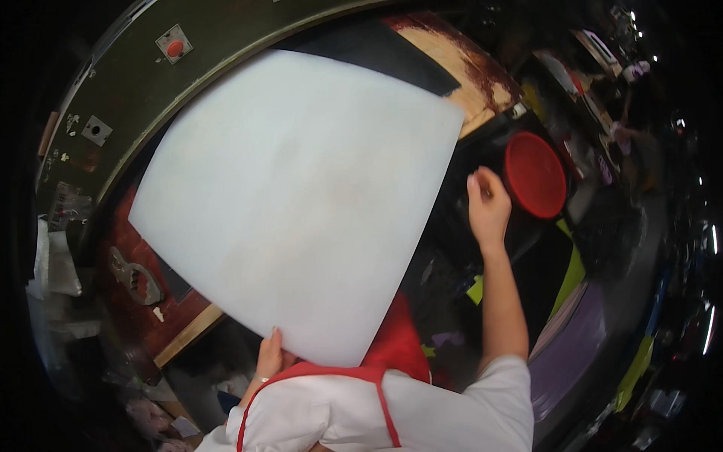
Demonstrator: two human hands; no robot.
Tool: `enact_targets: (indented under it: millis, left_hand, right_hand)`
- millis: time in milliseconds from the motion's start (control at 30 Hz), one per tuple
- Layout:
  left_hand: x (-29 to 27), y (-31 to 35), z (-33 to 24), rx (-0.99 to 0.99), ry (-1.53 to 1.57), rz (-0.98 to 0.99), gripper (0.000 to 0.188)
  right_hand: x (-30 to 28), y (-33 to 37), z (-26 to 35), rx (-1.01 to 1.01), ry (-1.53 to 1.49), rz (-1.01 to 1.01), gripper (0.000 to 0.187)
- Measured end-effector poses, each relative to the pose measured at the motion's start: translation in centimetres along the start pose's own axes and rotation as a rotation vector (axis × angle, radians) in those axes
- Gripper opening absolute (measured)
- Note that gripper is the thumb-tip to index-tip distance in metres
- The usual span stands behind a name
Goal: The person writes on a plastic bag with a marker, then moves around a workshop to gather materials. They handle a black sheet, a purple stencil, and a white board, placing them on a work surface.
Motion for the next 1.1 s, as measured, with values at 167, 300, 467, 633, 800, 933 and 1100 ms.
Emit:
enact_targets:
  millis: [167, 300, 467, 633, 800, 933, 1100]
  left_hand:
    - [4.1, 0.9, 1.8, 0.202, 0.101, -0.325, 0.056]
    - [8.0, 1.3, 3.6, 0.241, 0.302, -0.568, 0.073]
    - [10.0, 1.8, 5.4, 0.255, 0.224, -0.674, 0.069]
    - [9.2, 1.7, 7.1, 0.356, -0.223, -0.955, 0.049]
    - [8.9, 2.6, 7.4, 0.430, -0.198, -1.014, 0.045]
    - [10.2, 3.5, 5.8, 0.425, -0.433, -1.045, 0.039]
    - [9.1, 4.4, 2.6, 0.337, -0.538, -1.032, 0.034]
  right_hand:
    - [8.3, -18.3, -1.2, -0.556, 0.369, 0.025, 0.024]
    - [13.3, -22.8, -2.2, -0.207, 0.545, 0.481, 0.050]
    - [14.1, -21.6, -2.6, -0.229, 0.703, 0.613, 0.057]
    - [13.4, -21.8, -2.1, -0.117, 0.714, 0.681, 0.059]
    - [11.8, -22.6, -2.4, -0.148, 0.595, 0.711, 0.059]
    - [10.8, -23.2, -3.6, -0.141, 0.521, 0.728, 0.056]
    - [11.6, -21.3, -4.6, -0.072, 0.460, 0.706, 0.053]
Point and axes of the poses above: each hand's wrist, its own y-axis away from the middle knuckle, its own x-axis out of the palm, z = x × y, the point moved 1 cm from there along -y, towards the middle knuckle, and after that the axes turned 6 degrees about x, right-handed, at the moved point
